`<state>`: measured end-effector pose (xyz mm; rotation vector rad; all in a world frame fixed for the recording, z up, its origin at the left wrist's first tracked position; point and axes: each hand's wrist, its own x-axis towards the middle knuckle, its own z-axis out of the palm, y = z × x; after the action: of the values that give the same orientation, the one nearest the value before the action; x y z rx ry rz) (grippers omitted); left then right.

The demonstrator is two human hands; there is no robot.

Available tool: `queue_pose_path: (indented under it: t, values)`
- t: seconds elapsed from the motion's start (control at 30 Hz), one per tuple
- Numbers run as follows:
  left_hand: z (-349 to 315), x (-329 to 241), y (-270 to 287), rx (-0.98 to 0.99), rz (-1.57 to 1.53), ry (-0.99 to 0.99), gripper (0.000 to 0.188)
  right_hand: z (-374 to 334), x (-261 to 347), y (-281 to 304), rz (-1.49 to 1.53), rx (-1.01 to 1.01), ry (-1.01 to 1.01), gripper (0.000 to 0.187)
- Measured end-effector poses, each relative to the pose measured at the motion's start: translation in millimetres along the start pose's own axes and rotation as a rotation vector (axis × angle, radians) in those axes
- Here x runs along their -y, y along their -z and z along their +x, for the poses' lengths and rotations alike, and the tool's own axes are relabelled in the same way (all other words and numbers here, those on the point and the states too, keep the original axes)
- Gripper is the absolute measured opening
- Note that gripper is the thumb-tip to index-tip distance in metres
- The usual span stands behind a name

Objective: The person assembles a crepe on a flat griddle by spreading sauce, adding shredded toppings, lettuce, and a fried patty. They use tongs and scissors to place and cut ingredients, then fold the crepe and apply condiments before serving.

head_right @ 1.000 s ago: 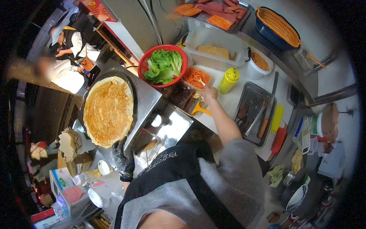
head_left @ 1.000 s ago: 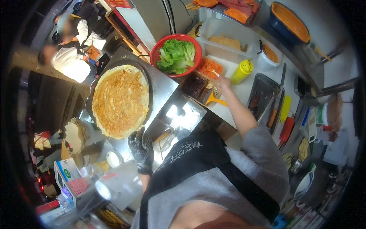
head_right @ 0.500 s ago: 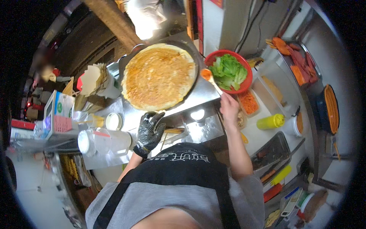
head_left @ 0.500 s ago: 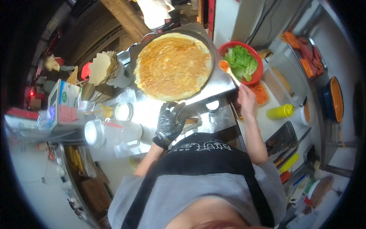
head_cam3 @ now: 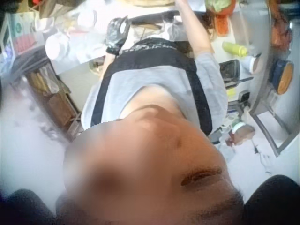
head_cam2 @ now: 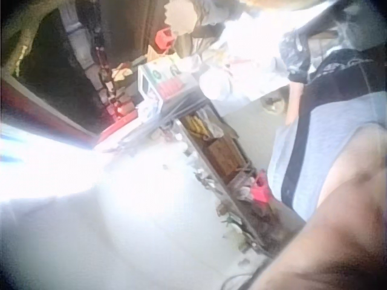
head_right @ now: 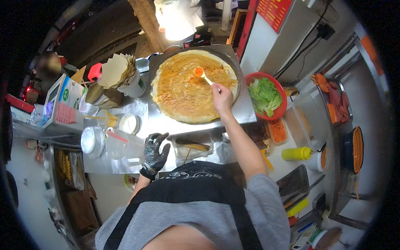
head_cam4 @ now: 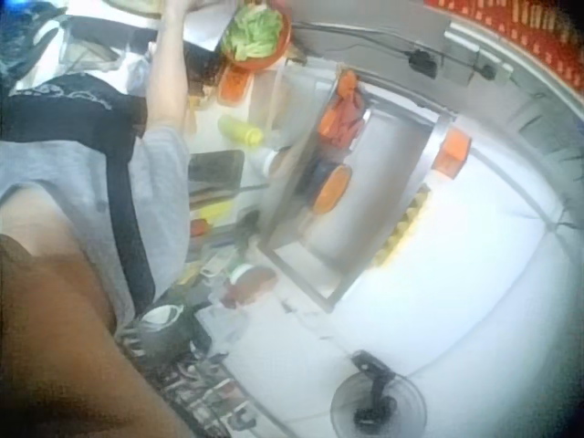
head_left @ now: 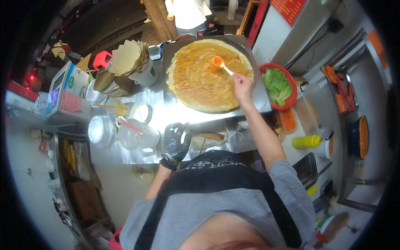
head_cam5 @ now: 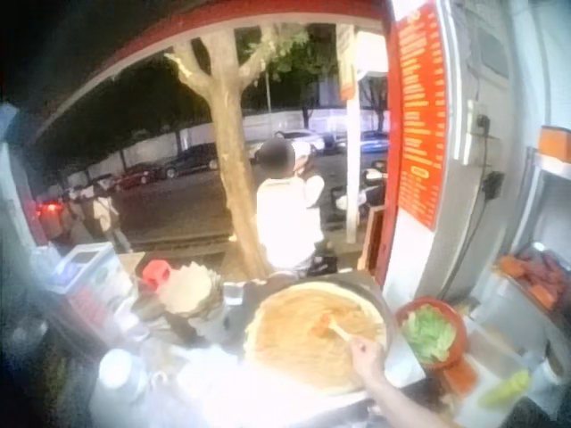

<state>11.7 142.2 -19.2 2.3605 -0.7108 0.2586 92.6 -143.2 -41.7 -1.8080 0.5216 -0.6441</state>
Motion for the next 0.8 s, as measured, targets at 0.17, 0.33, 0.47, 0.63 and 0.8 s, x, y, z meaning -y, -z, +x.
queue_pose_path:
  t: [0.17,0.33,0.47,0.63,0.8]
  values:
    - [-8,17,3,0.014,-0.036,0.041,0.037,-12,-14,2,-0.113,0.068,0.01,0.03]
    - [2,26,5,0.029,-0.082,-0.006,0.036,-27,-12,3,-0.268,0.051,0.075,0.029]
    - [12,34,3,0.061,-0.105,-0.06,0.036,-54,3,-13,-0.262,0.195,0.109,0.025]
    - [20,43,2,0.091,-0.14,-0.118,0.036,-49,9,-9,-0.405,0.101,0.242,0.021]
    - [24,51,2,0.131,-0.177,-0.173,0.036,-52,7,-17,-0.381,0.106,0.243,0.021]
